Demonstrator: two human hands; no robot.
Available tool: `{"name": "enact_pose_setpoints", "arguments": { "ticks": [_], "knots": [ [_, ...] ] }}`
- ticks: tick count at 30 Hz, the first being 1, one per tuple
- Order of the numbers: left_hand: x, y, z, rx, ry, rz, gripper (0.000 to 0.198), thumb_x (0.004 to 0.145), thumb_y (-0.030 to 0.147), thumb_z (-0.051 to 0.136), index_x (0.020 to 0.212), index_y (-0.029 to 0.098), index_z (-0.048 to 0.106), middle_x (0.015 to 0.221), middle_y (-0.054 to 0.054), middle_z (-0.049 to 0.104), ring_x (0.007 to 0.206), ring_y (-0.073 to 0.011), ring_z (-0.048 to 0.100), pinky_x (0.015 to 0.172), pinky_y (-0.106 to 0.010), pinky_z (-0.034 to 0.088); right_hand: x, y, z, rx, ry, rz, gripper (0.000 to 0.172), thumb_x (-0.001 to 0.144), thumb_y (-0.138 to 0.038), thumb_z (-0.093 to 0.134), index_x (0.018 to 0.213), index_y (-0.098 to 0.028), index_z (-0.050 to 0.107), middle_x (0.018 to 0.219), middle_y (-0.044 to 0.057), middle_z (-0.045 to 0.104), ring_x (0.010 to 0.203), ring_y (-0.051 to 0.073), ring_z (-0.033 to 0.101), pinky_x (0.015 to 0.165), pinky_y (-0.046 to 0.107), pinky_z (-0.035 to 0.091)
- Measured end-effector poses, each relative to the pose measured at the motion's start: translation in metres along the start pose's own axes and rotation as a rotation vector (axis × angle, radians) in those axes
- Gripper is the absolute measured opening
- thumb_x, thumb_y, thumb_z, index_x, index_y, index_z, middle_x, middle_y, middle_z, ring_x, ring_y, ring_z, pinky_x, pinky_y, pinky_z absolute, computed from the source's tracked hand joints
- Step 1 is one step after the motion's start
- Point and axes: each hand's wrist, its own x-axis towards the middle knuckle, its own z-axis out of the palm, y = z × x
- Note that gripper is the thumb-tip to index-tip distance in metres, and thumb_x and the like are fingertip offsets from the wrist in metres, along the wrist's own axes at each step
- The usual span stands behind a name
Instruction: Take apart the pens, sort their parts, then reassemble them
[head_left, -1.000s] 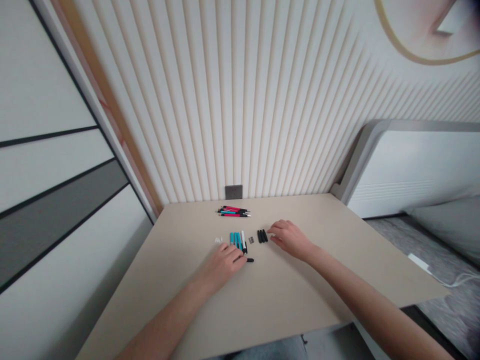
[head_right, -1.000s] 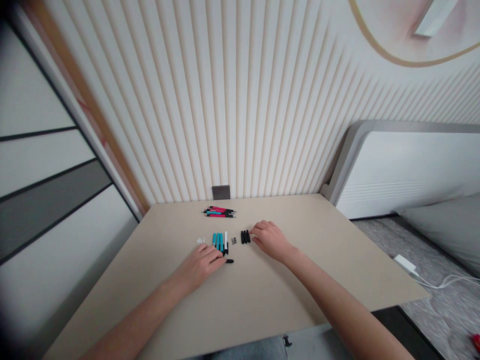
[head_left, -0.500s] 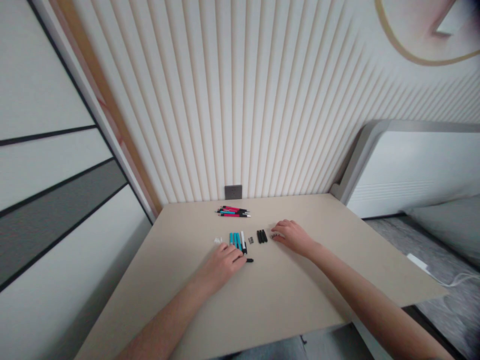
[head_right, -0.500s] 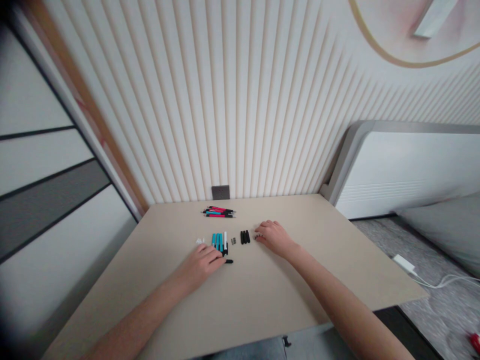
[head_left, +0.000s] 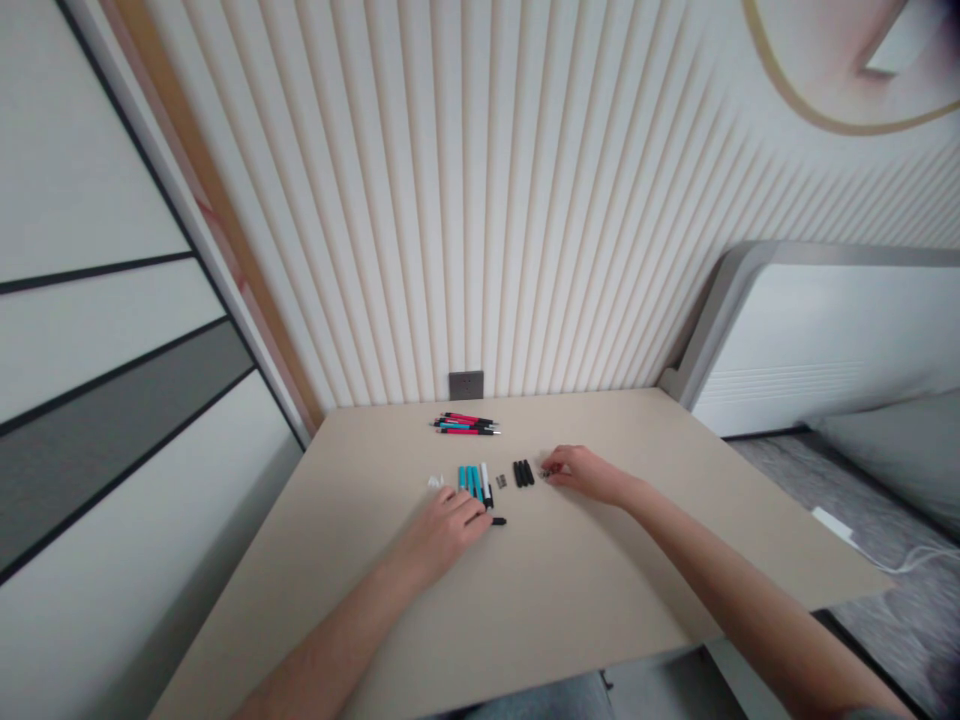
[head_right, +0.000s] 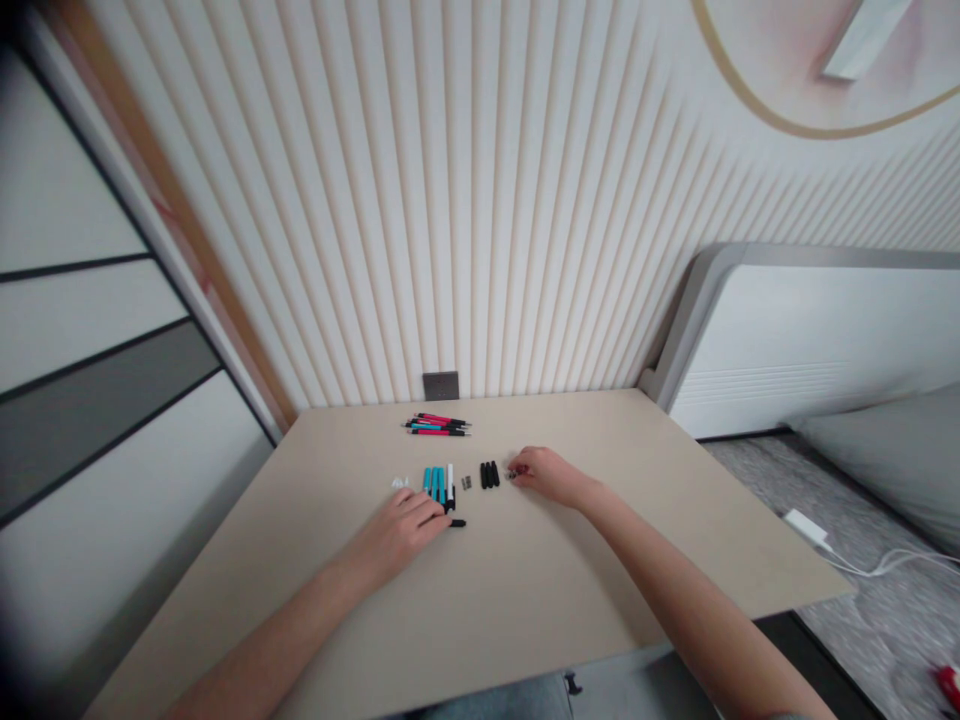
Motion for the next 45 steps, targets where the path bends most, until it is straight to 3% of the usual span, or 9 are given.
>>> {"name": "enact_pose_setpoints", "arguments": {
  "ticks": [12, 35, 40, 45],
  "knots": [
    [0.001, 0.002, -0.001, -0.014, 0.006, -0.009, 0.015, 0.095, 0.011, 0.05, 0.103, 0.018, 0.061, 0.093, -0.005, 0.063, 0.087, -0.0176, 0.055, 0.076, -0.032, 0.036, 0.003, 0.003, 0.002, 0.075, -0.003, -0.021, 0.019, 0.082, -0.02, 0.059, 0.096, -0.018, 0.072, 0.091, 0.006, 0.068, 0.078, 0.017, 0.063, 0.075, 0.027, 0.049],
    [-0.002, 0.0, -0.002, -0.009, 0.006, -0.035, 0.018, 0.097, 0.014, 0.046, 0.104, 0.018, 0.061, 0.088, -0.005, 0.063, 0.085, -0.018, 0.055, 0.074, -0.032, 0.036, -0.003, -0.002, -0.007, 0.016, 0.016, -0.01, 0.024, 0.084, -0.026, 0.062, 0.106, -0.019, 0.07, 0.101, 0.008, 0.069, 0.089, 0.02, 0.063, 0.084, 0.031, 0.048],
    [-0.003, 0.0, 0.001, -0.057, 0.026, -0.068, 0.02, 0.097, 0.013, 0.045, 0.104, 0.018, 0.063, 0.089, -0.005, 0.064, 0.085, -0.0178, 0.056, 0.074, -0.032, 0.037, -0.011, -0.027, -0.011, 0.014, 0.208, -0.1, 0.024, 0.093, -0.03, 0.053, 0.106, -0.018, 0.068, 0.103, 0.01, 0.068, 0.096, 0.021, 0.061, 0.088, 0.034, 0.046],
    [-0.004, -0.001, 0.005, -0.173, 0.093, -0.17, 0.02, 0.097, 0.017, 0.048, 0.107, 0.02, 0.065, 0.093, -0.006, 0.067, 0.087, -0.0182, 0.06, 0.078, -0.034, 0.042, -0.015, -0.07, 0.012, 0.031, 0.138, -0.261, 0.026, 0.093, -0.033, 0.054, 0.115, -0.022, 0.065, 0.108, 0.008, 0.068, 0.104, 0.021, 0.059, 0.094, 0.034, 0.043]
  ]
}}
